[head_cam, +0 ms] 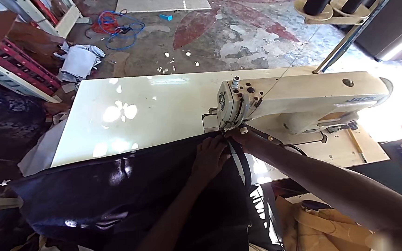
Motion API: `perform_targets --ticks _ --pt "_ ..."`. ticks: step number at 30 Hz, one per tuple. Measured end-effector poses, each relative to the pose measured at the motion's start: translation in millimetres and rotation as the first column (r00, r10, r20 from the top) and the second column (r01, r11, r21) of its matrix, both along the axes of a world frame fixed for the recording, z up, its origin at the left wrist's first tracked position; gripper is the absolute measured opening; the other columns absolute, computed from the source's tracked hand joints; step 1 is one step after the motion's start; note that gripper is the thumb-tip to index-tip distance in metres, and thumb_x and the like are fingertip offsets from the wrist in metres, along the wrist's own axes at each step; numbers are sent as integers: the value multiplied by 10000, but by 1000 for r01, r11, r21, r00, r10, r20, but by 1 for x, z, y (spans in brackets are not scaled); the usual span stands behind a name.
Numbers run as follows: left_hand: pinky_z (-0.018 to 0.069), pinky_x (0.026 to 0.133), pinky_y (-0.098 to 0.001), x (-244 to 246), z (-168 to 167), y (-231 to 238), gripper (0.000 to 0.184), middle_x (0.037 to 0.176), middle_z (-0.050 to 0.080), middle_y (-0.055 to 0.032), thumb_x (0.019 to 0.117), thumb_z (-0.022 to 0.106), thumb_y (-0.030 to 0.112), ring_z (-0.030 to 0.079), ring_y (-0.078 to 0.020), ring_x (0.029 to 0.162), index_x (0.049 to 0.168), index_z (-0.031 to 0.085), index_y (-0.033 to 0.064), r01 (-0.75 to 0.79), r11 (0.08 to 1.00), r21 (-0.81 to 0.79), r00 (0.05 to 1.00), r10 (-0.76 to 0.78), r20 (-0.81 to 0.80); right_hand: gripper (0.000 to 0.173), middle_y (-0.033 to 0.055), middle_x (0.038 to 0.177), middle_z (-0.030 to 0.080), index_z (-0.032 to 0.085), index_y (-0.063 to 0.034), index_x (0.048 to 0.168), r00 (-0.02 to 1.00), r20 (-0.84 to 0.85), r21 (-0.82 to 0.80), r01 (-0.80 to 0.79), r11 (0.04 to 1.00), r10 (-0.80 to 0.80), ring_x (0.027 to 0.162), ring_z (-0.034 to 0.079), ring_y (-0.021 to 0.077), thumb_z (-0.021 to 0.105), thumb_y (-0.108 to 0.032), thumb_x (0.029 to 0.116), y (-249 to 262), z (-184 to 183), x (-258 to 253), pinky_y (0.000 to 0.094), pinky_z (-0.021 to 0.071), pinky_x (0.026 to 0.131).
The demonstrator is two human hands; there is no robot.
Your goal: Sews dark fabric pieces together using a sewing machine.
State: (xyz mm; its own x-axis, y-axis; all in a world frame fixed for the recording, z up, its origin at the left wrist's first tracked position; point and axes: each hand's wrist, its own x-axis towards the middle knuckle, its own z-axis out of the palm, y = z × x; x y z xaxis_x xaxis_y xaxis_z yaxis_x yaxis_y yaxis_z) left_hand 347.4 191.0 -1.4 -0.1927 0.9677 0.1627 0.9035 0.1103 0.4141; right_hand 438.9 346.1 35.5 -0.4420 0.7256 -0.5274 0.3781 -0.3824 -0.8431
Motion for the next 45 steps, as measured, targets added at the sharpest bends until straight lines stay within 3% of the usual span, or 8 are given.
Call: perform_targets --ticks 7,13,22,29,34,39,41,45 --pt "410 1027 -513 -1 -4 -1 409 1553 499 39 1042 521 485 469 -274 1371 1300 676 208 10 998 64 1000 -8 -30 100 55 729 575 592 -74 995 981 -70 -316 153 936 -184 534 540 130 655 -124 936 -11 16 3 281 479 465" --pt "410 1011 -519 -1 -3 -2 407 1540 522 20 933 669 245 479 -282 1365 1330 671 158 38 995 89 998 -34 -50 165 86 847 622 612 -50 1060 836 -133 -369 457 809 -533 718 619 178 618 -201 995 -54 23 -11 355 537 626" --pt "414 1001 -522 -11 -7 0 238 1498 562 37 1034 581 262 495 -257 1351 1180 725 142 26 990 136 990 -44 134 105 100 821 667 654 -16 996 929 -163 -167 305 937 -332 707 652 176 618 -114 990 -48 9 5 359 559 629" --pt "418 1052 -557 -5 -6 1 260 1555 476 -2 1040 577 280 449 -288 1400 1243 698 171 -12 996 88 996 3 93 199 128 892 701 676 -12 1048 963 -151 -138 202 970 -222 775 685 211 693 -196 974 -35 3 11 409 586 699" --pt "410 1057 -545 -6 -6 2 277 1597 444 17 1043 576 289 447 -282 1411 1240 695 135 -26 997 79 993 16 114 101 125 903 662 685 -13 993 983 -53 -44 175 984 -177 806 627 217 715 -60 908 -31 -2 7 434 532 701" --pt "402 1055 -553 -6 -4 3 271 1602 436 18 1040 577 286 440 -282 1413 1251 685 154 -27 998 56 994 21 107 115 93 738 595 641 -13 859 995 65 233 -87 969 73 634 546 182 739 -73 853 -13 -6 6 384 441 558" --pt "397 1055 -542 -5 -5 3 284 1613 420 23 1047 560 297 432 -273 1417 1265 678 157 -26 998 50 994 20 105 165 106 797 593 627 -14 935 985 113 249 -156 956 132 676 541 200 748 -100 863 -8 -5 7 403 446 591" --pt "397 1063 -534 -4 -6 2 294 1612 421 38 1049 553 310 430 -257 1421 1273 677 165 -39 997 65 994 32 105 127 90 742 605 673 -14 924 994 84 197 -86 977 71 594 529 173 746 -105 872 -11 -8 8 366 434 527"
